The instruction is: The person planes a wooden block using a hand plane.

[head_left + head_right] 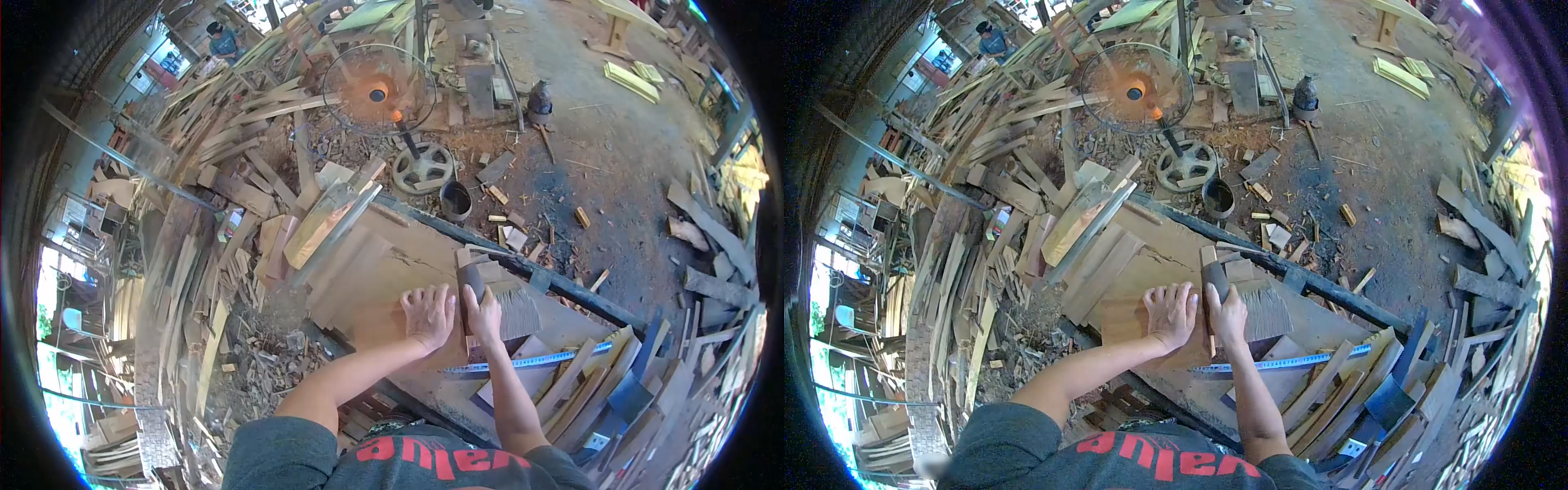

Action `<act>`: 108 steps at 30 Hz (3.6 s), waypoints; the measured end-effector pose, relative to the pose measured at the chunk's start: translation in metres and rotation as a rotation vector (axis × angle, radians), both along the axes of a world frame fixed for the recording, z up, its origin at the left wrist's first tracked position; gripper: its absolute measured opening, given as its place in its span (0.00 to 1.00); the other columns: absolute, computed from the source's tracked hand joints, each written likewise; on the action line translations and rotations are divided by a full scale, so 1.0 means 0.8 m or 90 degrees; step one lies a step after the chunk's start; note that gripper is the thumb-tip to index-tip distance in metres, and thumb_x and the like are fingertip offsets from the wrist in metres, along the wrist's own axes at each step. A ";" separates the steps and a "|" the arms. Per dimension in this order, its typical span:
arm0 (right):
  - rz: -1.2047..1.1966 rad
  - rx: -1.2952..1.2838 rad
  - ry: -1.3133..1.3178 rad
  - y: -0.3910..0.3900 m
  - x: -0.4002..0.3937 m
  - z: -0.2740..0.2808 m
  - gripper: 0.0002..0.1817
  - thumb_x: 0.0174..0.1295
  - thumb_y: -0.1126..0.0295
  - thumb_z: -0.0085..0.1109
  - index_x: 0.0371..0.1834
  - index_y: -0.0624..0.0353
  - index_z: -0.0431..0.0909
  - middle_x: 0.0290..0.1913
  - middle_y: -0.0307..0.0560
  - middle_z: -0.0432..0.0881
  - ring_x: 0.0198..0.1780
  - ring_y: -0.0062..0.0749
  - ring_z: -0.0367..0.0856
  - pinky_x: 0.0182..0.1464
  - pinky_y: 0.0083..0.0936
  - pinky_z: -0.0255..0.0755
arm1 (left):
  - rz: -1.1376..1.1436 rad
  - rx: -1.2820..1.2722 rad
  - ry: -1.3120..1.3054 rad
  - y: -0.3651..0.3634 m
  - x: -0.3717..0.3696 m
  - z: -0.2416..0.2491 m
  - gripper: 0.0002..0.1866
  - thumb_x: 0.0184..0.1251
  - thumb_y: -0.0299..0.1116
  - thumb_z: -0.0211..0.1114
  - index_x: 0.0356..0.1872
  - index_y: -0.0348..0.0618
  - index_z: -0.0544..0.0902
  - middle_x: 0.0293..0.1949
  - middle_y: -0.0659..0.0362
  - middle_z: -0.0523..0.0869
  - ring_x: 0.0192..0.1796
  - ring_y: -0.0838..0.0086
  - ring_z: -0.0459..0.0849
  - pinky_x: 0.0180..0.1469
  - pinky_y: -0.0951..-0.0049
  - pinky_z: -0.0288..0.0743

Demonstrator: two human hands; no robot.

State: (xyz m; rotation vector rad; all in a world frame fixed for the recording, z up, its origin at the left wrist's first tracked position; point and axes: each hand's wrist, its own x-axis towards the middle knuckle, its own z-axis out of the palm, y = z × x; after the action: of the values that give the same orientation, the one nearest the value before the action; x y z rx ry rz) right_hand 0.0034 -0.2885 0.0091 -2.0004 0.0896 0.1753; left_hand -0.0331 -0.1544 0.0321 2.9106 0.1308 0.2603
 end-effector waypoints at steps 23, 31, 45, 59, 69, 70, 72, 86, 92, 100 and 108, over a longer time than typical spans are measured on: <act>0.074 0.138 0.110 -0.040 -0.059 0.017 0.24 0.72 0.56 0.60 0.59 0.66 0.77 0.48 0.66 0.86 0.52 0.57 0.86 0.55 0.44 0.77 | -0.001 0.011 0.026 0.000 0.002 0.003 0.17 0.79 0.43 0.48 0.57 0.48 0.78 0.51 0.52 0.82 0.56 0.55 0.76 0.63 0.46 0.57; 0.038 0.120 0.074 -0.073 -0.120 0.018 0.26 0.69 0.53 0.62 0.55 0.68 0.77 0.42 0.72 0.86 0.48 0.64 0.87 0.51 0.47 0.79 | -0.030 0.001 0.005 0.003 0.002 -0.008 0.18 0.78 0.43 0.50 0.60 0.47 0.78 0.53 0.55 0.83 0.57 0.56 0.77 0.65 0.45 0.57; 0.033 0.181 0.047 -0.077 -0.121 0.031 0.27 0.68 0.50 0.62 0.51 0.68 0.77 0.40 0.70 0.84 0.45 0.70 0.83 0.49 0.52 0.77 | -0.033 -0.023 0.056 0.005 0.001 -0.003 0.20 0.79 0.42 0.49 0.65 0.46 0.74 0.56 0.54 0.83 0.60 0.58 0.76 0.67 0.48 0.54; 0.049 0.141 0.117 -0.064 -0.105 0.022 0.30 0.69 0.49 0.59 0.56 0.68 0.76 0.47 0.71 0.83 0.51 0.67 0.82 0.54 0.53 0.76 | -0.039 -0.018 0.055 0.002 0.001 -0.003 0.22 0.81 0.43 0.46 0.68 0.45 0.71 0.57 0.54 0.82 0.62 0.60 0.76 0.69 0.50 0.52; 0.051 0.225 0.066 -0.069 -0.105 0.020 0.30 0.69 0.45 0.55 0.49 0.69 0.76 0.48 0.71 0.82 0.52 0.66 0.82 0.55 0.52 0.74 | -0.020 -0.026 0.064 0.002 0.000 -0.004 0.23 0.82 0.43 0.46 0.70 0.46 0.70 0.57 0.53 0.83 0.61 0.59 0.76 0.69 0.50 0.53; 0.052 0.225 0.068 -0.070 -0.103 0.019 0.30 0.69 0.45 0.55 0.49 0.69 0.76 0.48 0.71 0.82 0.52 0.66 0.82 0.55 0.52 0.74 | -0.024 -0.016 0.058 0.002 -0.001 -0.005 0.22 0.82 0.43 0.46 0.70 0.47 0.70 0.58 0.54 0.83 0.61 0.59 0.77 0.68 0.49 0.54; 0.073 0.179 0.113 -0.066 -0.100 0.019 0.30 0.69 0.46 0.56 0.50 0.68 0.77 0.48 0.69 0.83 0.53 0.64 0.82 0.56 0.51 0.75 | -0.025 0.002 0.054 0.005 -0.003 -0.008 0.22 0.82 0.43 0.46 0.70 0.47 0.70 0.58 0.54 0.83 0.61 0.59 0.77 0.68 0.49 0.54; 0.175 0.107 0.163 -0.210 -0.263 0.022 0.36 0.65 0.46 0.64 0.64 0.68 0.74 0.54 0.67 0.82 0.57 0.59 0.83 0.60 0.45 0.75 | -0.014 -0.022 0.073 0.012 0.000 -0.011 0.23 0.81 0.49 0.48 0.69 0.51 0.72 0.60 0.56 0.82 0.65 0.61 0.76 0.69 0.48 0.54; 0.012 0.116 0.225 -0.237 -0.315 0.028 0.37 0.64 0.47 0.64 0.65 0.68 0.74 0.57 0.67 0.81 0.61 0.59 0.80 0.64 0.44 0.73 | -0.068 0.039 0.064 -0.001 0.003 0.000 0.41 0.62 0.58 0.68 0.71 0.46 0.69 0.66 0.50 0.76 0.71 0.55 0.71 0.73 0.42 0.51; 0.000 0.140 0.158 -0.224 -0.321 0.019 0.38 0.64 0.47 0.64 0.66 0.68 0.72 0.62 0.66 0.79 0.64 0.57 0.78 0.67 0.45 0.70 | -0.028 -0.037 0.208 0.016 0.060 -0.019 0.27 0.53 0.46 0.72 0.51 0.41 0.79 0.49 0.46 0.85 0.54 0.52 0.83 0.57 0.53 0.74; -0.015 0.188 0.234 -0.228 -0.364 0.002 0.39 0.65 0.45 0.61 0.68 0.68 0.71 0.61 0.67 0.80 0.64 0.54 0.79 0.67 0.42 0.70 | 0.048 -0.004 0.029 0.003 0.060 -0.041 0.15 0.61 0.45 0.67 0.39 0.44 0.84 0.37 0.51 0.89 0.41 0.52 0.87 0.46 0.53 0.77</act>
State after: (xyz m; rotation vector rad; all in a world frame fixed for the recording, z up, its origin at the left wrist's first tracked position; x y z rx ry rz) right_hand -0.2881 -0.4712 0.0104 -1.6543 0.3043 0.5105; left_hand 0.0149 -0.1519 -0.0010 2.9098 0.2484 0.2062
